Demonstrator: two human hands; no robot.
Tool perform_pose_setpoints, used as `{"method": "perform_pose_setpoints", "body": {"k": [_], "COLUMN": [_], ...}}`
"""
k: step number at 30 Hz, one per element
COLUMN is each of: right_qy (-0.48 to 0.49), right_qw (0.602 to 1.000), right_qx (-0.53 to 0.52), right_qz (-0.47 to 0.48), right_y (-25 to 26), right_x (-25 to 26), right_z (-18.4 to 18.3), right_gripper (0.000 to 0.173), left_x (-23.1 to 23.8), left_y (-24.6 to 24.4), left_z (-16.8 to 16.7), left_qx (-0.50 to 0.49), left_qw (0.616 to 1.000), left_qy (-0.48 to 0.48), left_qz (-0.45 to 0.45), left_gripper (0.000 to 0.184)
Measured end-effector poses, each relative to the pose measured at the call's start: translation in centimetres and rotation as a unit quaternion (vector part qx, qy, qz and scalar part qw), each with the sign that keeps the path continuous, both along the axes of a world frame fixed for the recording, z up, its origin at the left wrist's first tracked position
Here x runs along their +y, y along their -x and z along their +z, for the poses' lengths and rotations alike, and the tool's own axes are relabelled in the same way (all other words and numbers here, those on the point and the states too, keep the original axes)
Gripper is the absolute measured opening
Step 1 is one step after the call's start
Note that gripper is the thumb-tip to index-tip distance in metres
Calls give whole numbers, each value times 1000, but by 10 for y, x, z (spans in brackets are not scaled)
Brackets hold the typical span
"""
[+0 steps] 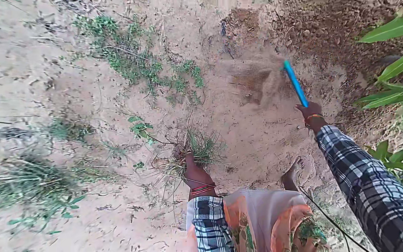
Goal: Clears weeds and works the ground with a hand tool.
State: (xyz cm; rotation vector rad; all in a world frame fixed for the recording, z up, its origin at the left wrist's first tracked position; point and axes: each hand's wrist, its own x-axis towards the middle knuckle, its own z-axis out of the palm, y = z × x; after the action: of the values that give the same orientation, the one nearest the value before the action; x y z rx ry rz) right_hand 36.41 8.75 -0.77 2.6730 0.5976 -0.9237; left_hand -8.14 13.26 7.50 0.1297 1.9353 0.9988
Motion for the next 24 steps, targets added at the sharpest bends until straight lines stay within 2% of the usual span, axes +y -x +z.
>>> {"method": "perform_pose_setpoints", "body": {"k": [4, 7, 13, 16, 18, 20, 22, 24], "right_qy": [-12, -35, -179, -280, -368, -404, -340, -177], "right_qw": [991, 990, 976, 951, 921, 902, 919, 946], "right_qx": [-78, -58, 89, 121, 129, 149, 171, 186], "right_qz": [-110, -124, -83, -44, -12, 34, 103, 199], "right_y": [-19, 1, 84, 140, 171, 189, 182, 146], "right_x": [-53, -52, 11, 57, 86, 105, 104, 86], "right_z": [44, 64, 44, 36, 26, 11, -6, -25], "right_gripper": [65, 62, 48, 43, 40, 41, 50, 46], "left_x": [6, 7, 5, -4, -11, -18, -23, -27], "left_y": [4, 1, -6, -8, -10, -10, -11, -9], "left_z": [4, 6, 4, 1, -2, -5, -7, -10], "left_qx": [-21, -21, -10, 0, -1, 1, 4, -3], "left_qw": [1000, 1000, 1000, 1000, 1000, 1000, 1000, 999], "left_qy": [-9, -4, -9, -11, -11, 0, 5, -2], "left_qz": [13, 11, -1, -17, -28, -28, -29, -37], "left_gripper": [25, 27, 27, 25, 24, 25, 26, 29]}}
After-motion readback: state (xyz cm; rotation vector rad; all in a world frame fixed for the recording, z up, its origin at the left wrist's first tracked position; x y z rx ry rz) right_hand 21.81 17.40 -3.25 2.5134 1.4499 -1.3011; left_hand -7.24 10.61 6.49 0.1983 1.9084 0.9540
